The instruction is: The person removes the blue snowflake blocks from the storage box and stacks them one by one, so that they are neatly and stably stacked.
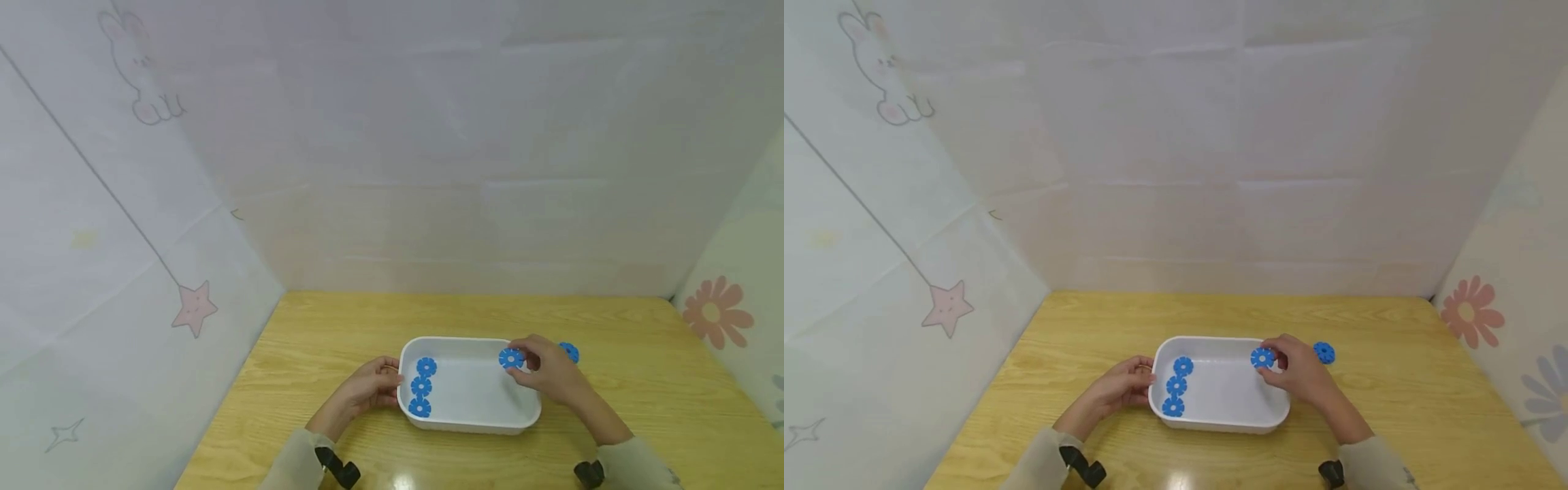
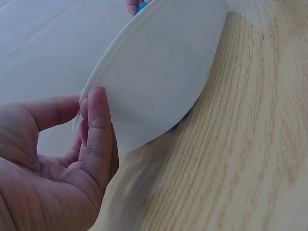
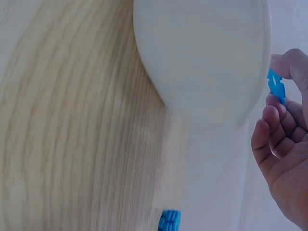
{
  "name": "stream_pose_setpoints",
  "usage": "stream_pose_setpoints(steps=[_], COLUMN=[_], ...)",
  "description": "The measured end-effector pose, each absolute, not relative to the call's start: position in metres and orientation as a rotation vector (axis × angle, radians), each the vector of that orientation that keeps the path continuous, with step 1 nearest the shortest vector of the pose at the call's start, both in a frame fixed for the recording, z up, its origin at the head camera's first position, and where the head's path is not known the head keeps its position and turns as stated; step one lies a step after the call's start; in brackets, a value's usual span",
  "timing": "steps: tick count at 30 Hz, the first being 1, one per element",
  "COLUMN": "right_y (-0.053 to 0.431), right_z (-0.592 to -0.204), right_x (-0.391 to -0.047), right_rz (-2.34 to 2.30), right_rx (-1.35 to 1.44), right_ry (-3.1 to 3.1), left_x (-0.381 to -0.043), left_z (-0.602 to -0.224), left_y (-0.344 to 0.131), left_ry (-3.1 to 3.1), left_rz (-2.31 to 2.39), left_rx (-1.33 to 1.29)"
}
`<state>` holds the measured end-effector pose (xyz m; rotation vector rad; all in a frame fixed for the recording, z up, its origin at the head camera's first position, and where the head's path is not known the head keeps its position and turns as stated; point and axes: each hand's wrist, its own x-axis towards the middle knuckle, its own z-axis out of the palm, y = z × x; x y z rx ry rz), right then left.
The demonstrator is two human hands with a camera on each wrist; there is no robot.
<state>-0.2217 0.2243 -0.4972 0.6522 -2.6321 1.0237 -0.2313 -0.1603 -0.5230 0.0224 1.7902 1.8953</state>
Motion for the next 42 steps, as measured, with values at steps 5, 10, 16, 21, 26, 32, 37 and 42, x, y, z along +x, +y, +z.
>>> stream_pose_setpoints(steps=[5, 10, 16, 21, 26, 32, 37, 42], right_y=[0.243, 0.260, 0.282, 0.295, 0.307, 0.317, 0.325, 0.332], right_z=[-0.496, -0.501, -0.515, -0.518, -0.519, -0.520, -0.524, -0.531], right_x=[-0.222, -0.224, -0.230, -0.233, -0.238, -0.242, -0.246, -0.250], right_rz=[1.050, 1.049, 1.002, 1.025, 1.017, 1.034, 1.059, 1.077], right_rx=[0.563, 0.503, 0.406, 0.331, 0.274, 0.213, 0.163, 0.157], right_ry=[-2.641, -2.646, -2.660, -2.673, -2.707, -2.753, -2.792, -2.819], left_x=[-0.231, -0.230, -0.229, -0.229, -0.229, -0.230, -0.229, -0.230], left_z=[-0.521, -0.520, -0.520, -0.521, -0.522, -0.525, -0.525, -0.524], left_y=[-0.160, -0.159, -0.159, -0.159, -0.159, -0.160, -0.159, -0.159], left_ry=[1.782, 1.786, 1.792, 1.794, 1.798, 1.807, 1.800, 1.799], left_rz=[1.890, 1.887, 1.896, 1.898, 1.897, 1.896, 1.905, 1.904], left_rx=[0.022, 0.018, 0.026, 0.033, 0.033, 0.016, 0.016, 0.018])
